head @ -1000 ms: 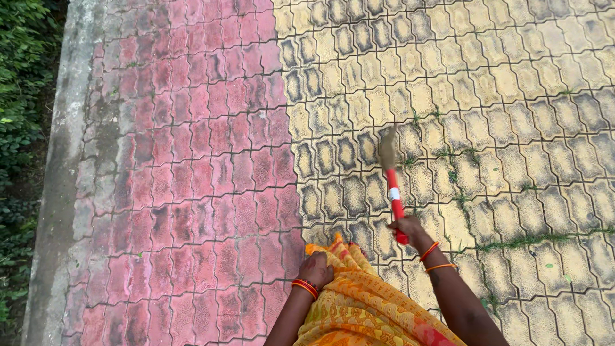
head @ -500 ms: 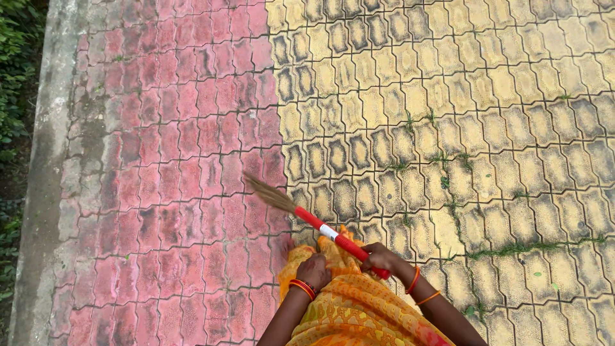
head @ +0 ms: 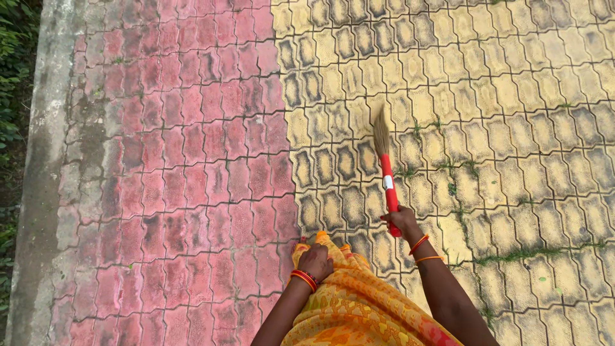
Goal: The person sweeps an outdoor red and yellow tiled walkway using a broom.
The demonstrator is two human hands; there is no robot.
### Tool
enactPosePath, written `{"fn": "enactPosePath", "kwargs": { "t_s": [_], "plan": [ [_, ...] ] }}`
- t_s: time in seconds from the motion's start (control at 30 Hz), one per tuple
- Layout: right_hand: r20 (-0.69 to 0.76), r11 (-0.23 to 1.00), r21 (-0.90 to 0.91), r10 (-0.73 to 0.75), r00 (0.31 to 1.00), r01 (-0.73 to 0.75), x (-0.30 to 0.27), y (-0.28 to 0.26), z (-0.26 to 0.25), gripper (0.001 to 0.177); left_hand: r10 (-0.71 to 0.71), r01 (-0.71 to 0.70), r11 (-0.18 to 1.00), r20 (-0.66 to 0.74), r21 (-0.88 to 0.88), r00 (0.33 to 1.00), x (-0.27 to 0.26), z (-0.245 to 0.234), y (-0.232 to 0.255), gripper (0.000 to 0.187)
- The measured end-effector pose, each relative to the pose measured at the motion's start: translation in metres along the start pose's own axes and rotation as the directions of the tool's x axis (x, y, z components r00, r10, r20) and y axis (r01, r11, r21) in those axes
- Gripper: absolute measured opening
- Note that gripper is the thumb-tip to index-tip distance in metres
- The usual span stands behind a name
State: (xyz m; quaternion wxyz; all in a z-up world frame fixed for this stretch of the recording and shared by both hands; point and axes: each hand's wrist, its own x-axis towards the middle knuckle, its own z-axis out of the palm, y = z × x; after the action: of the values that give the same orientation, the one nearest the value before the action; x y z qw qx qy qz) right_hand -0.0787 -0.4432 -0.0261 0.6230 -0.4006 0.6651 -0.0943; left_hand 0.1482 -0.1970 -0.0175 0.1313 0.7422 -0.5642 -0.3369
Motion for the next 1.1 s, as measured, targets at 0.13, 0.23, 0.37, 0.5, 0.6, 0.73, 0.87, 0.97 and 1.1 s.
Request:
{"fn": "enactPosePath", "kwargs": {
  "t_s": [0.13,0.23,0.37,0.5,0.6,0.73,0.87,0.97,1.1],
  "plan": [
    [0.051,0.985,-0.162,0.072,0.996,-0.063,0.000,0.005,0.043,0.054,-0.072,0.075,0.997,0.126,-0.023,0.989,-0.001,-0.030,-0.010,0.035],
    [0.132,0.871,-0.491,0.095,0.987,-0.018,-0.020,0.024,0.086,0.057,-0.071,0.069,0.992,-0.009,-0.108,0.997,-0.003,-0.053,-0.010,0.041],
    [0.228,0.781,-0.624,0.166,0.959,0.013,-0.048,0.041,0.125,0.066,-0.037,-0.005,0.979,-0.199,-0.205,0.979,0.007,-0.084,-0.010,0.054],
    [0.314,0.781,-0.614,0.111,0.943,0.113,-0.052,0.041,0.134,0.071,0.077,-0.157,0.972,-0.394,-0.175,0.916,0.023,-0.108,-0.012,0.064],
    [0.278,0.832,-0.545,0.067,0.958,0.100,-0.065,0.039,0.131,0.082,0.086,-0.188,0.956,-0.399,-0.224,0.913,0.032,-0.124,-0.015,0.067],
    [0.167,0.914,-0.404,0.125,0.978,-0.047,-0.079,0.025,0.118,0.097,0.176,-0.252,0.946,-0.331,-0.204,0.927,0.035,-0.135,-0.021,0.070],
    [-0.046,0.951,-0.288,0.106,0.993,-0.114,-0.072,0.010,0.096,0.092,0.185,-0.228,0.955,-0.220,-0.188,0.958,0.030,-0.137,-0.021,0.076],
    [-0.143,0.992,-0.068,0.092,0.985,-0.103,-0.053,0.000,0.080,0.079,0.162,-0.207,0.950,-0.196,-0.234,0.967,0.028,-0.134,-0.020,0.076],
    [-0.148,0.978,0.165,0.154,0.977,-0.130,-0.032,-0.012,0.067,0.061,0.151,-0.205,0.941,-0.208,-0.270,0.966,0.019,-0.129,-0.030,0.071]
  ]
}}
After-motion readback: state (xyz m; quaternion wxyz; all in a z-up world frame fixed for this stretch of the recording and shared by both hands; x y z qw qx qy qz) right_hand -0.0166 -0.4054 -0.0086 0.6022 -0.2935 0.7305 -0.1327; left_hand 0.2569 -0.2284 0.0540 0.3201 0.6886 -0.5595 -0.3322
